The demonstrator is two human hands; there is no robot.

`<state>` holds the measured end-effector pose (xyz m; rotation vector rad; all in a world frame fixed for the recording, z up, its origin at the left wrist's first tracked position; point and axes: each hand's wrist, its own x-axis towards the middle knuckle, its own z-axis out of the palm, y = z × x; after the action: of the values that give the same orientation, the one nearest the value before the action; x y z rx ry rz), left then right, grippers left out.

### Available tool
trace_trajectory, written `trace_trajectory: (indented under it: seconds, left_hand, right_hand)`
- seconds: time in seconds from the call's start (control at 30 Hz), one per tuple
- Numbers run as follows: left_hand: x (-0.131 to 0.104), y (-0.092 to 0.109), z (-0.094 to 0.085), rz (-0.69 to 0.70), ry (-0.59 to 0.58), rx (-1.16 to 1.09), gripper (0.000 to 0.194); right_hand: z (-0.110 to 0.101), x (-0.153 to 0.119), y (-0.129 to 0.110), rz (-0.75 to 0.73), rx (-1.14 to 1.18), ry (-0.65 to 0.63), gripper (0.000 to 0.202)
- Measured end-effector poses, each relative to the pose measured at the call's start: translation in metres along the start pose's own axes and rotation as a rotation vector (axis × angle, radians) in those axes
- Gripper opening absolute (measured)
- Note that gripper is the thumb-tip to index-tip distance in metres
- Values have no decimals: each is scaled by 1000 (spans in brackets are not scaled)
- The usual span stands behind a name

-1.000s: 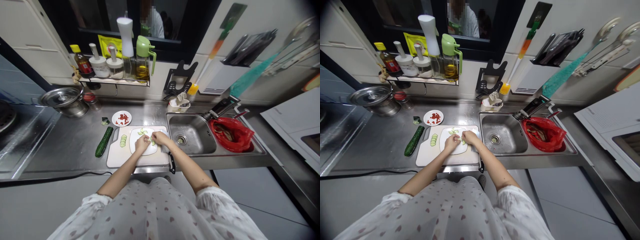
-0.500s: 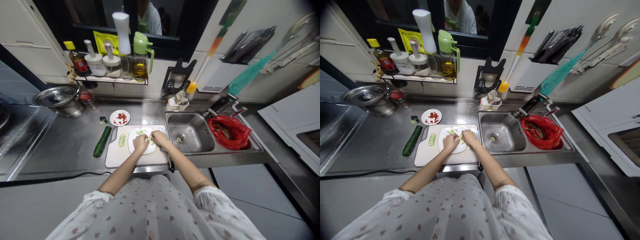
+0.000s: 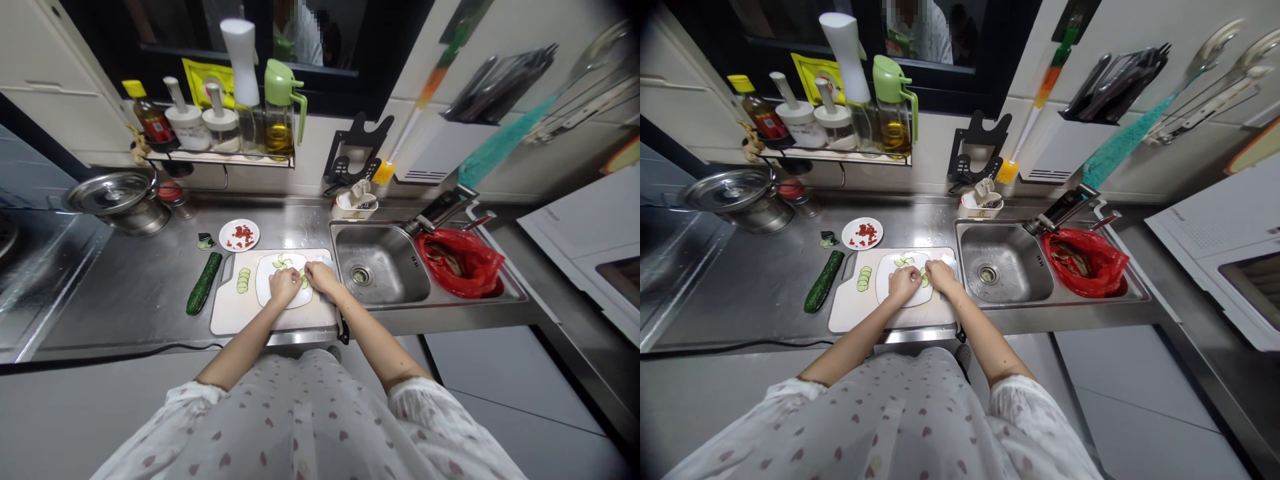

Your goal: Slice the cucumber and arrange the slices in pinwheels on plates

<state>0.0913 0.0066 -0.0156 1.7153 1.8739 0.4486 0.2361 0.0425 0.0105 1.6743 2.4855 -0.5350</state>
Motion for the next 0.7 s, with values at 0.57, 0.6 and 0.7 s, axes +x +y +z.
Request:
trace_trajectory:
  seconds: [0.57,0.6,0.7]
  left_hand:
    - [4,1,5,4,-23,70,13]
    - [3,1,5,6,-21,71,13]
    - [3,0,6,16,-10,79,14]
  right_hand:
    - [1,-1,-1,-37,-28,-18,24]
    - [2,-1,-1,-53,-26,-14,25]
    - [4,0,1,-97,-12,-19,27]
